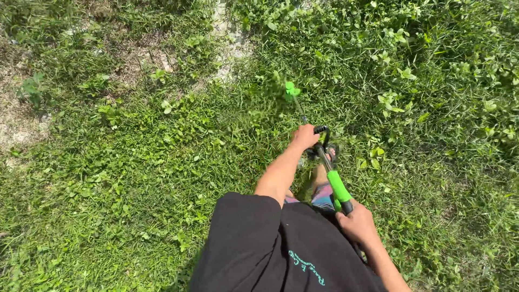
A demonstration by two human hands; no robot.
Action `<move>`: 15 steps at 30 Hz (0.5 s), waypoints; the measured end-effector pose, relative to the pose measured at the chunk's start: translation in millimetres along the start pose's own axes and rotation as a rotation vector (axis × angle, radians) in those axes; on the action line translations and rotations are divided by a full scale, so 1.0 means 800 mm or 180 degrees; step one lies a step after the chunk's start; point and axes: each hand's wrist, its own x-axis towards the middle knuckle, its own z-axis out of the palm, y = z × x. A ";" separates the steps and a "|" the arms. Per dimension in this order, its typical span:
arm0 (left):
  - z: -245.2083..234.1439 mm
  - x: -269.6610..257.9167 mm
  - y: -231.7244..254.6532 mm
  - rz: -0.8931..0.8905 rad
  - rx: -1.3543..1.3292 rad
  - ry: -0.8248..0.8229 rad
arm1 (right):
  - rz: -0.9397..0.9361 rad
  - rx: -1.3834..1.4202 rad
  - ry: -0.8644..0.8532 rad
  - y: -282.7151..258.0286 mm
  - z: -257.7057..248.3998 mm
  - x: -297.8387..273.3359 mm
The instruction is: Trimming grass with a string trimmer.
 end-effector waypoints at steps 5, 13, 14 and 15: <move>0.035 0.053 0.082 0.0439 -0.0171 0.0063 | -0.0067 -0.0263 0.0355 0.051 -0.042 0.043; -0.001 0.119 0.128 -0.0084 -0.0372 0.0052 | 0.0004 -0.0237 -0.0073 0.026 -0.145 0.149; 0.001 0.132 0.115 -0.0088 -0.0381 0.0271 | -0.0186 -0.0299 -0.0163 0.031 -0.150 0.172; 0.003 0.144 0.103 -0.0097 -0.0398 0.0494 | -0.0377 -0.0371 -0.0255 0.036 -0.158 0.195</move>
